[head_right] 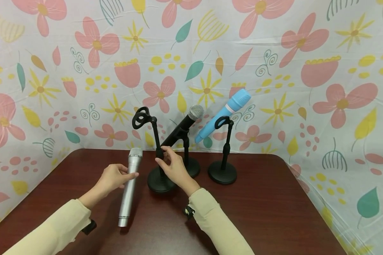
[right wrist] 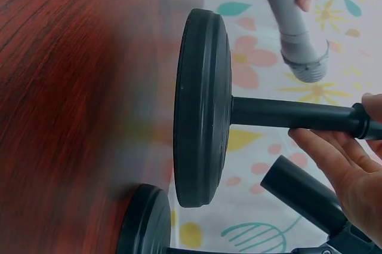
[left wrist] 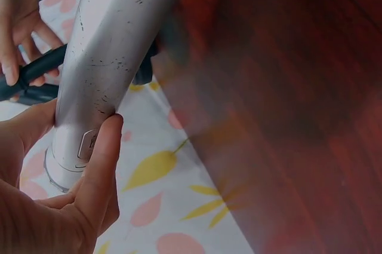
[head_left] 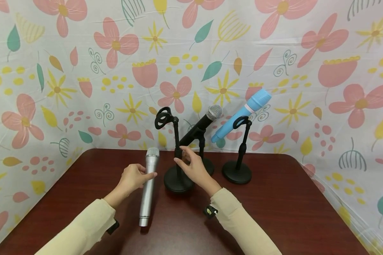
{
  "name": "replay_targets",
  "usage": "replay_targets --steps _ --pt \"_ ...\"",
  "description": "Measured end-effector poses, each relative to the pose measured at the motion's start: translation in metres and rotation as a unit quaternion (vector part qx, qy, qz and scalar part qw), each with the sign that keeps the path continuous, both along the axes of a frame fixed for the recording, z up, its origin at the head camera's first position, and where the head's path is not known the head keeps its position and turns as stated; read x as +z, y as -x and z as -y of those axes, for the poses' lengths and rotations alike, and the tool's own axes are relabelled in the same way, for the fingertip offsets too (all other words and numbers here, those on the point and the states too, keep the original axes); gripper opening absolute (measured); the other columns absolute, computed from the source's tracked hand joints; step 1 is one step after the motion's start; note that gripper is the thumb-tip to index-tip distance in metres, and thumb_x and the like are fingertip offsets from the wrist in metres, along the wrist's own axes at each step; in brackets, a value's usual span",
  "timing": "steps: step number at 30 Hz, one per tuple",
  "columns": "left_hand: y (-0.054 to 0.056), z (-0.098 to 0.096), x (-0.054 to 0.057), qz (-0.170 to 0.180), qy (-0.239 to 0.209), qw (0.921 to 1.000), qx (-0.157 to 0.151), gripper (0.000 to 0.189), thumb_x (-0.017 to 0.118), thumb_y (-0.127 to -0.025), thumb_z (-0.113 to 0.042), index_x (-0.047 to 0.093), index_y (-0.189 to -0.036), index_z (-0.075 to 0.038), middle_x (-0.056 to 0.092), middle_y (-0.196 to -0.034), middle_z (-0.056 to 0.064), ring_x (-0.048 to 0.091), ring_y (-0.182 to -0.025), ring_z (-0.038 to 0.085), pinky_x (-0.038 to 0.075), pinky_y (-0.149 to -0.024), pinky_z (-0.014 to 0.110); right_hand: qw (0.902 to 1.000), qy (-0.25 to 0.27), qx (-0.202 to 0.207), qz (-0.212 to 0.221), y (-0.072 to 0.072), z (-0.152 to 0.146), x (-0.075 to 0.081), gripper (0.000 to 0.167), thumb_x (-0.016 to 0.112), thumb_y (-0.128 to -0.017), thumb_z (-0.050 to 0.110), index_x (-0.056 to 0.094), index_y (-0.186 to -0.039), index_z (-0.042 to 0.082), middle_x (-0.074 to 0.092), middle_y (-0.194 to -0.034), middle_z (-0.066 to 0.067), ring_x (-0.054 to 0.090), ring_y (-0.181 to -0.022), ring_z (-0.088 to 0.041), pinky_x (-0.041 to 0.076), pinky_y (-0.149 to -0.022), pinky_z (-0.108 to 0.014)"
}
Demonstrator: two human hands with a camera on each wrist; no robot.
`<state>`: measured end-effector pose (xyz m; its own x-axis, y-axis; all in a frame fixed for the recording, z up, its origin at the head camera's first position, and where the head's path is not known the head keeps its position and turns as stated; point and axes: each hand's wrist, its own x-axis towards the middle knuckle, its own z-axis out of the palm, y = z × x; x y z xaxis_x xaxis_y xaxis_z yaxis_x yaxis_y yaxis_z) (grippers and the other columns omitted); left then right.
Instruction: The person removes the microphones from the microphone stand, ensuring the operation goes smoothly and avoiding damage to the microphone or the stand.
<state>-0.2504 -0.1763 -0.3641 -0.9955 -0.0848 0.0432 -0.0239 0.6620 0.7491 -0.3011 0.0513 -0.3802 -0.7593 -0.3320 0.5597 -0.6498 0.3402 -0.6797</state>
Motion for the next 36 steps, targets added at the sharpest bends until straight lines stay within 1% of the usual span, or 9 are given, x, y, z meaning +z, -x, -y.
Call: replay_targets --steps 3,6,10,13,17,21,24,30,36 --pt "0.000 -0.001 -0.006 0.002 0.009 1.0000 -0.003 0.043 0.080 -0.078 -0.030 0.064 -0.095 0.007 0.071 -0.082 0.013 0.066 -0.051 0.019 0.054 -0.052 0.033 1.0000 0.003 0.000 0.005 0.001 0.002 -0.002 0.045 0.065 -0.093 0.016 0.050 -0.133 0.002 0.066 -0.106 -0.015 0.064 -0.100 -0.028 0.051 -0.086 -0.046" --pt "0.000 -0.001 -0.011 0.011 0.015 0.9998 -0.006 0.043 0.080 -0.079 -0.029 0.064 -0.096 0.007 0.070 -0.083 0.012 0.066 -0.052 0.020 0.055 -0.053 0.034 0.9999 0.007 0.001 0.009 0.002 0.003 -0.002 0.045 0.065 -0.093 0.016 0.050 -0.133 0.002 0.066 -0.105 -0.014 0.065 -0.100 -0.028 0.051 -0.087 -0.046" --pt "-0.001 0.000 -0.017 0.022 0.023 0.9994 -0.011 0.044 0.080 -0.079 -0.029 0.064 -0.098 0.009 0.067 -0.086 0.015 0.067 -0.052 0.020 0.056 -0.055 0.036 0.9999 0.011 0.003 0.010 0.003 0.005 -0.003 0.045 0.064 -0.093 0.014 0.049 -0.133 0.002 0.066 -0.104 -0.015 0.064 -0.103 -0.029 0.050 -0.091 -0.046" --pt "-0.002 0.000 -0.019 0.024 0.030 0.9992 -0.013 0.044 0.080 -0.079 -0.028 0.064 -0.096 0.008 0.066 -0.084 0.016 0.066 -0.051 0.020 0.056 -0.056 0.036 0.9998 0.014 0.007 0.012 0.004 0.006 -0.003 0.045 0.064 -0.094 0.014 0.048 -0.134 0.002 0.066 -0.105 -0.015 0.064 -0.104 -0.029 0.049 -0.092 -0.046" --pt "-0.003 0.001 -0.022 0.023 0.034 0.9991 -0.011 0.039 0.080 -0.079 -0.028 0.065 -0.090 0.006 0.066 -0.079 0.015 0.066 -0.050 0.020 0.056 -0.056 0.036 0.9998 0.012 0.009 0.015 0.006 0.008 -0.003 0.045 0.063 -0.094 0.014 0.048 -0.134 0.002 0.067 -0.105 -0.015 0.064 -0.104 -0.029 0.050 -0.092 -0.045" --pt "-0.004 0.000 -0.026 0.030 0.034 0.9989 -0.011 0.034 0.080 -0.079 -0.027 0.062 -0.078 0.002 0.062 -0.070 0.012 0.066 -0.049 0.019 0.055 -0.055 0.035 0.9998 0.009 0.008 0.013 0.007 0.010 -0.003 0.044 0.063 -0.094 0.014 0.048 -0.134 0.003 0.067 -0.104 -0.015 0.064 -0.103 -0.028 0.050 -0.091 -0.045" --pt "-0.005 0.000 -0.030 0.038 0.034 0.9986 -0.013 0.034 0.080 -0.079 -0.027 0.060 -0.070 0.000 0.060 -0.064 0.013 0.065 -0.048 0.019 0.055 -0.054 0.035 0.9998 0.008 0.009 0.015 0.008 0.011 -0.003 0.043 0.063 -0.094 0.014 0.048 -0.134 0.002 0.066 -0.106 -0.015 0.064 -0.104 -0.028 0.049 -0.092 -0.045" --pt "-0.006 0.001 -0.036 0.045 0.036 0.9983 -0.012 0.034 0.080 -0.079 -0.026 0.060 -0.076 0.001 0.060 -0.069 0.014 0.066 -0.049 0.020 0.056 -0.056 0.036 0.9997 0.010 0.012 0.019 0.011 0.013 -0.005 0.042 0.062 -0.095 0.013 0.048 -0.133 0.002 0.066 -0.107 -0.016 0.062 -0.108 -0.028 0.047 -0.096 -0.045" --pt "-0.005 0.002 -0.043 0.052 0.046 0.9975 -0.014 0.036 0.081 -0.078 -0.027 0.057 -0.071 -0.002 0.060 -0.065 0.012 0.064 -0.045 0.018 0.055 -0.052 0.036 0.9997 0.001 0.005 0.026 0.013 0.014 -0.006 0.043 0.061 -0.095 0.014 0.048 -0.134 0.002 0.065 -0.109 -0.016 0.062 -0.108 -0.028 0.046 -0.096 -0.045"
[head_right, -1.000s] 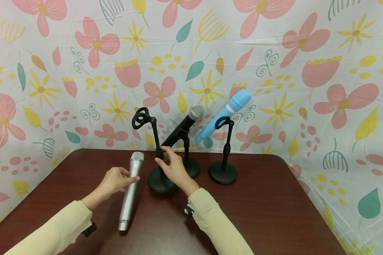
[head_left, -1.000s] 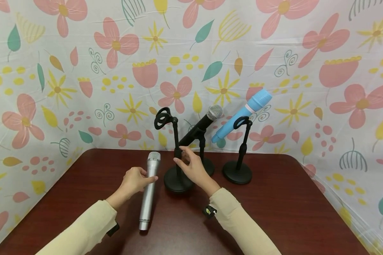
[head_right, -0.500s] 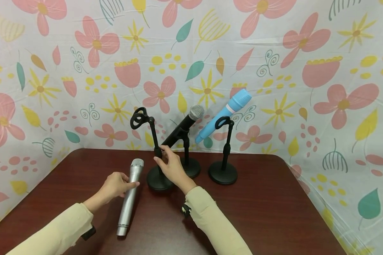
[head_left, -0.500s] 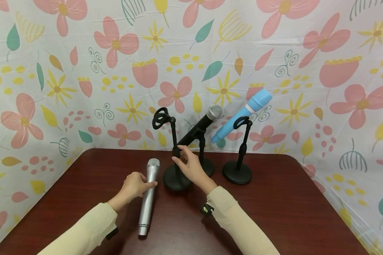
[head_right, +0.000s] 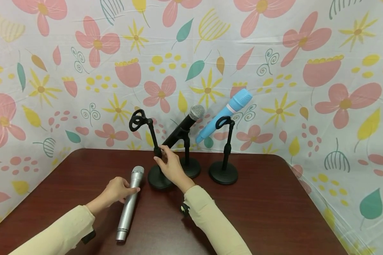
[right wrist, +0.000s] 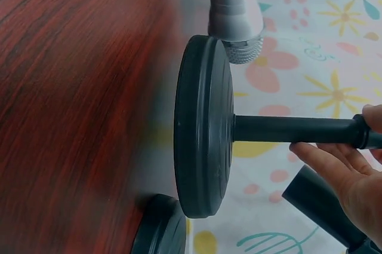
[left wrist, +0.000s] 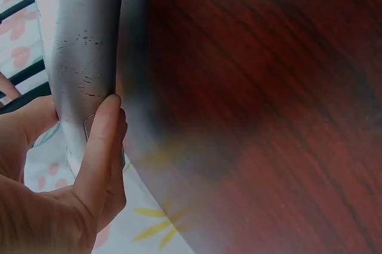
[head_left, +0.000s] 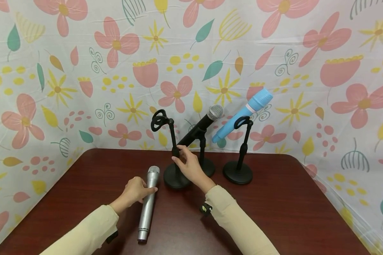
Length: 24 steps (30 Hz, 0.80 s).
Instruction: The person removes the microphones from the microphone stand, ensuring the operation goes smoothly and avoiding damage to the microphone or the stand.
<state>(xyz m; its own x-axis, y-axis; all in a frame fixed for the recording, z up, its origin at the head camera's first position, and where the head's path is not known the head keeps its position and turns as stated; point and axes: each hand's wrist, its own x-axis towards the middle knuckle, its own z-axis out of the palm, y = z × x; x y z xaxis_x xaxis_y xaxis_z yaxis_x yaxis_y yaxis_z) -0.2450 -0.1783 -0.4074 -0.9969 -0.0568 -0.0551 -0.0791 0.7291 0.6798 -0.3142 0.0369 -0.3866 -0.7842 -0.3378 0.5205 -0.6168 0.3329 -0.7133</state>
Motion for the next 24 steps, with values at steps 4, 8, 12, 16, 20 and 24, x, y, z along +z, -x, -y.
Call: replay_targets --steps 4,8,12,16,20,24 --pt "-0.001 0.000 -0.002 0.005 0.005 1.0000 -0.006 0.036 0.080 -0.078 -0.027 0.056 -0.069 -0.002 0.060 -0.064 0.013 0.063 -0.044 0.018 0.055 -0.052 0.037 1.0000 -0.002 -0.004 -0.006 0.002 0.000 -0.001 0.042 0.061 -0.096 0.015 0.048 -0.134 0.002 0.064 -0.109 -0.015 0.061 -0.108 -0.029 0.047 -0.095 -0.046" --pt "-0.001 -0.001 -0.004 0.009 0.011 0.9998 -0.010 0.036 0.080 -0.078 -0.027 0.056 -0.070 -0.002 0.059 -0.065 0.013 0.063 -0.045 0.018 0.055 -0.052 0.038 0.9999 -0.002 -0.007 -0.013 0.004 0.002 -0.001 0.041 0.060 -0.096 0.014 0.048 -0.133 0.002 0.065 -0.110 -0.016 0.061 -0.107 -0.029 0.047 -0.095 -0.046" --pt "-0.003 -0.002 -0.005 0.004 0.015 0.9998 -0.011 0.037 0.081 -0.077 -0.026 0.055 -0.063 -0.004 0.058 -0.060 0.011 0.062 -0.043 0.017 0.055 -0.050 0.036 0.9999 -0.004 -0.010 -0.010 0.005 0.003 -0.001 0.040 0.060 -0.096 0.014 0.049 -0.133 0.002 0.064 -0.112 -0.018 0.061 -0.108 -0.031 0.046 -0.096 -0.047" --pt "-0.004 -0.002 -0.006 -0.004 0.014 0.9997 -0.017 0.039 0.081 -0.077 -0.025 0.053 -0.059 -0.005 0.057 -0.056 0.011 0.062 -0.041 0.016 0.054 -0.049 0.035 0.9997 -0.007 -0.018 -0.011 0.007 0.005 0.000 0.039 0.060 -0.096 0.015 0.049 -0.132 0.002 0.062 -0.115 -0.020 0.060 -0.111 -0.033 0.047 -0.095 -0.048" --pt "-0.005 -0.002 -0.006 -0.005 0.011 0.9997 -0.021 0.038 0.081 -0.077 -0.025 0.053 -0.059 -0.005 0.057 -0.057 0.011 0.062 -0.042 0.017 0.054 -0.048 0.034 0.9997 -0.012 -0.020 -0.010 0.009 0.008 0.001 0.040 0.060 -0.096 0.016 0.049 -0.133 0.003 0.062 -0.114 -0.019 0.060 -0.110 -0.031 0.047 -0.095 -0.047" --pt "-0.006 -0.002 -0.006 -0.004 0.015 0.9995 -0.026 0.041 0.080 -0.079 -0.026 0.051 -0.056 -0.007 0.055 -0.053 0.010 0.061 -0.042 0.016 0.054 -0.047 0.033 0.9997 -0.011 -0.020 -0.013 0.012 0.011 0.002 0.040 0.059 -0.097 0.016 0.049 -0.134 0.004 0.063 -0.113 -0.018 0.060 -0.108 -0.031 0.046 -0.096 -0.046"
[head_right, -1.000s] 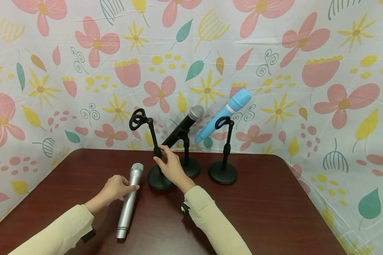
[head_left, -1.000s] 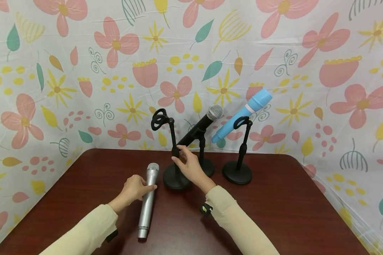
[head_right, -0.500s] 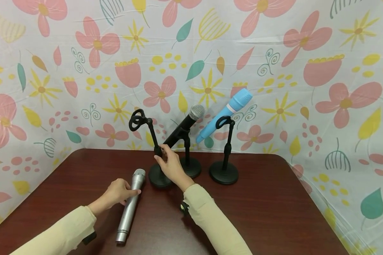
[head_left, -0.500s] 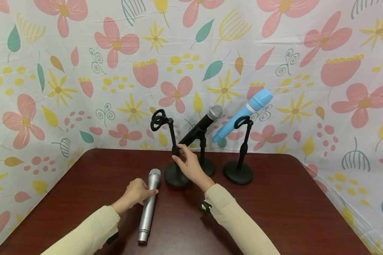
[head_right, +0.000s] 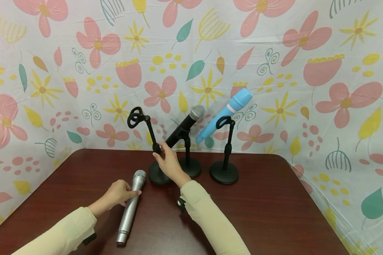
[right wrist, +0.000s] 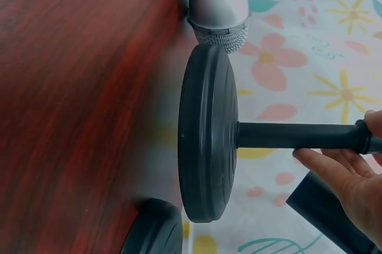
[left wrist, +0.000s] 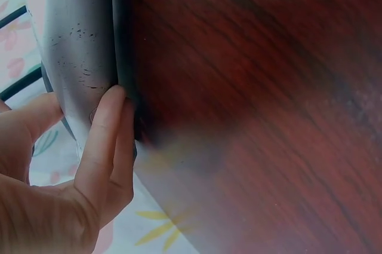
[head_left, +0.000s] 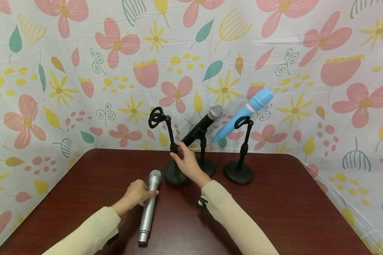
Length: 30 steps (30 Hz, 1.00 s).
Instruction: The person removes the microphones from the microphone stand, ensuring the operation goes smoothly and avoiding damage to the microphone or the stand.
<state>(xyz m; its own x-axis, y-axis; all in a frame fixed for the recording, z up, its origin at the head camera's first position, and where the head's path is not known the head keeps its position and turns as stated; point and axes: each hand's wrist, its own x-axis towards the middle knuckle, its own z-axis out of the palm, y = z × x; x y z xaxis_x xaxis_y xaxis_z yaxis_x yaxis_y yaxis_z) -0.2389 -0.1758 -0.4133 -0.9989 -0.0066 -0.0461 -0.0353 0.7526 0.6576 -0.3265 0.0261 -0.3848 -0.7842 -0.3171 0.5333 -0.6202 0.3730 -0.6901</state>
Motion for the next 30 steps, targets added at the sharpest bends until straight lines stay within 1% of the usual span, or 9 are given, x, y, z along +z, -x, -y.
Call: replay_targets --steps 6,9,11,13,16,20,23,30 --pt "-0.001 -0.001 -0.002 -0.006 0.003 0.9999 -0.007 0.047 0.078 -0.081 -0.027 0.045 -0.051 -0.011 0.052 -0.048 0.008 0.060 -0.040 0.015 0.052 -0.044 0.032 0.9999 0.002 -0.012 -0.005 0.008 0.006 0.002 0.043 0.060 -0.096 0.015 0.048 -0.135 0.002 0.062 -0.116 -0.020 0.059 -0.110 -0.033 0.047 -0.095 -0.047" --pt "-0.001 -0.001 -0.003 -0.011 0.000 0.9999 -0.010 0.049 0.078 -0.081 -0.027 0.044 -0.049 -0.011 0.050 -0.045 0.006 0.060 -0.040 0.016 0.051 -0.043 0.032 0.9998 0.008 -0.010 0.017 0.012 0.010 0.004 0.044 0.059 -0.097 0.015 0.046 -0.137 0.003 0.063 -0.113 -0.018 0.060 -0.107 -0.030 0.049 -0.093 -0.043" --pt "-0.001 -0.001 -0.003 -0.014 -0.006 0.9998 -0.014 0.050 0.078 -0.081 -0.026 0.042 -0.048 -0.012 0.048 -0.042 0.004 0.060 -0.040 0.017 0.051 -0.043 0.032 0.9995 0.014 -0.007 0.026 0.014 0.013 0.006 0.044 0.059 -0.097 0.014 0.045 -0.138 0.003 0.064 -0.108 -0.016 0.062 -0.102 -0.027 0.051 -0.090 -0.040" --pt "-0.001 -0.001 -0.001 -0.012 -0.007 0.9997 -0.019 0.052 0.077 -0.082 -0.025 0.041 -0.047 -0.014 0.047 -0.040 0.003 0.060 -0.040 0.016 0.051 -0.043 0.031 0.9991 0.019 -0.005 0.039 0.016 0.016 0.008 0.044 0.059 -0.097 0.014 0.046 -0.138 0.004 0.065 -0.106 -0.014 0.063 -0.099 -0.025 0.052 -0.088 -0.036" --pt "-0.001 0.000 -0.002 -0.016 -0.009 0.9995 -0.025 0.052 0.076 -0.082 -0.024 0.040 -0.046 -0.015 0.048 -0.039 0.003 0.060 -0.040 0.016 0.051 -0.043 0.031 0.9989 0.023 -0.006 0.041 0.019 0.020 0.010 0.042 0.059 -0.097 0.014 0.047 -0.137 0.005 0.065 -0.103 -0.013 0.064 -0.096 -0.025 0.053 -0.085 -0.034" --pt "-0.001 -0.001 -0.004 -0.025 -0.006 0.9994 -0.021 0.051 0.078 -0.081 -0.025 0.042 -0.046 -0.013 0.050 -0.040 0.005 0.060 -0.040 0.018 0.051 -0.042 0.032 0.9985 0.026 -0.014 0.047 0.024 0.024 0.009 0.042 0.059 -0.097 0.014 0.048 -0.136 0.005 0.064 -0.104 -0.014 0.065 -0.097 -0.026 0.054 -0.085 -0.034" --pt "0.000 -0.002 -0.004 -0.024 0.000 0.9996 -0.017 0.051 0.078 -0.081 -0.026 0.043 -0.046 -0.012 0.051 -0.040 0.004 0.060 -0.040 0.019 0.050 -0.042 0.031 0.9980 0.030 -0.019 0.052 0.029 0.028 0.006 0.041 0.059 -0.097 0.013 0.048 -0.136 0.006 0.063 -0.106 -0.015 0.065 -0.099 -0.026 0.053 -0.086 -0.033" --pt "0.000 -0.002 -0.004 -0.025 0.008 0.9996 -0.013 0.050 0.078 -0.081 -0.026 0.045 -0.047 -0.011 0.049 -0.040 0.002 0.058 -0.039 0.015 0.049 -0.042 0.030 0.9977 0.034 -0.013 0.056 0.033 0.039 0.002 0.040 0.058 -0.097 0.013 0.048 -0.135 0.006 0.061 -0.112 -0.016 0.062 -0.105 -0.026 0.051 -0.089 -0.034"
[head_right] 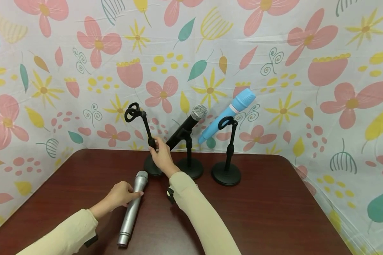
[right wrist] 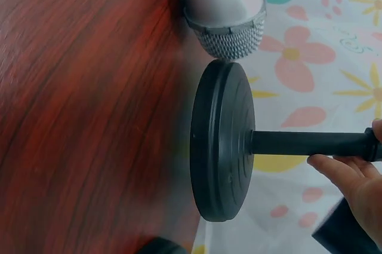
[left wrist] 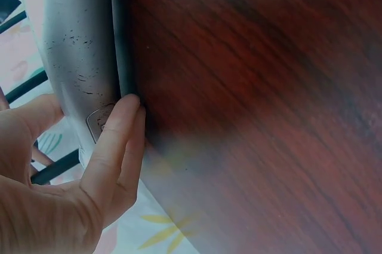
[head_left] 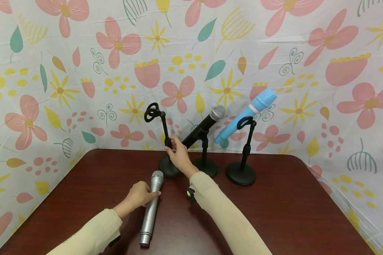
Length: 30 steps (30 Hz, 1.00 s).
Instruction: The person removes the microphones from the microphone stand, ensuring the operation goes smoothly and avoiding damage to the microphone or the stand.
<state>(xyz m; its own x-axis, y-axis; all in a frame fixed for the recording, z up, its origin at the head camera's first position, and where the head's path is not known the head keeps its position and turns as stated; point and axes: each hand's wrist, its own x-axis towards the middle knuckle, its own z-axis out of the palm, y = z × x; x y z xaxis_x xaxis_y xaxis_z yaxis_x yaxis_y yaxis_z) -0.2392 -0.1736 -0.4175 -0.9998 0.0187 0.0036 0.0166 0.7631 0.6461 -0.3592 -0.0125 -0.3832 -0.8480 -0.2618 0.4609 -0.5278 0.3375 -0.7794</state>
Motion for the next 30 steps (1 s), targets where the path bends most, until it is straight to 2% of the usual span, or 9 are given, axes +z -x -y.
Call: replay_targets --steps 9,18,26,30 --pt "-0.002 -0.001 0.005 0.001 -0.011 0.9999 -0.011 0.053 0.078 -0.081 -0.026 0.041 -0.045 -0.013 0.043 -0.037 -0.001 0.059 -0.040 0.017 0.049 -0.041 0.030 0.9999 0.012 -0.005 -0.002 0.006 0.011 -0.007 0.040 0.058 -0.097 0.012 0.048 -0.135 0.006 0.060 -0.110 -0.014 0.062 -0.104 -0.025 0.052 -0.089 -0.033" --pt "-0.003 -0.002 0.005 0.000 -0.007 0.9999 -0.014 0.051 0.077 -0.082 -0.027 0.043 -0.046 -0.012 0.049 -0.039 0.002 0.059 -0.042 0.017 0.048 -0.042 0.029 0.9997 0.018 -0.013 -0.013 0.009 0.016 -0.014 0.040 0.059 -0.096 0.013 0.049 -0.135 0.006 0.063 -0.112 -0.014 0.064 -0.098 -0.025 0.054 -0.079 -0.033" --pt "-0.003 -0.002 0.004 0.003 0.000 0.9999 -0.010 0.047 0.076 -0.083 -0.028 0.048 -0.050 -0.011 0.053 -0.043 0.004 0.059 -0.043 0.018 0.047 -0.042 0.029 0.9998 0.015 -0.015 -0.007 0.011 0.018 -0.018 0.043 0.058 -0.097 0.014 0.046 -0.137 0.005 0.062 -0.114 -0.014 0.063 -0.101 -0.025 0.054 -0.082 -0.036" --pt "-0.001 0.001 0.007 -0.008 0.004 0.9999 -0.012 0.045 0.075 -0.084 -0.029 0.050 -0.051 -0.010 0.054 -0.044 0.004 0.058 -0.043 0.017 0.044 -0.041 0.027 0.9999 0.006 -0.015 -0.005 0.011 0.019 -0.021 0.044 0.057 -0.098 0.016 0.045 -0.139 0.005 0.062 -0.114 -0.012 0.062 -0.104 -0.025 0.053 -0.085 -0.038"
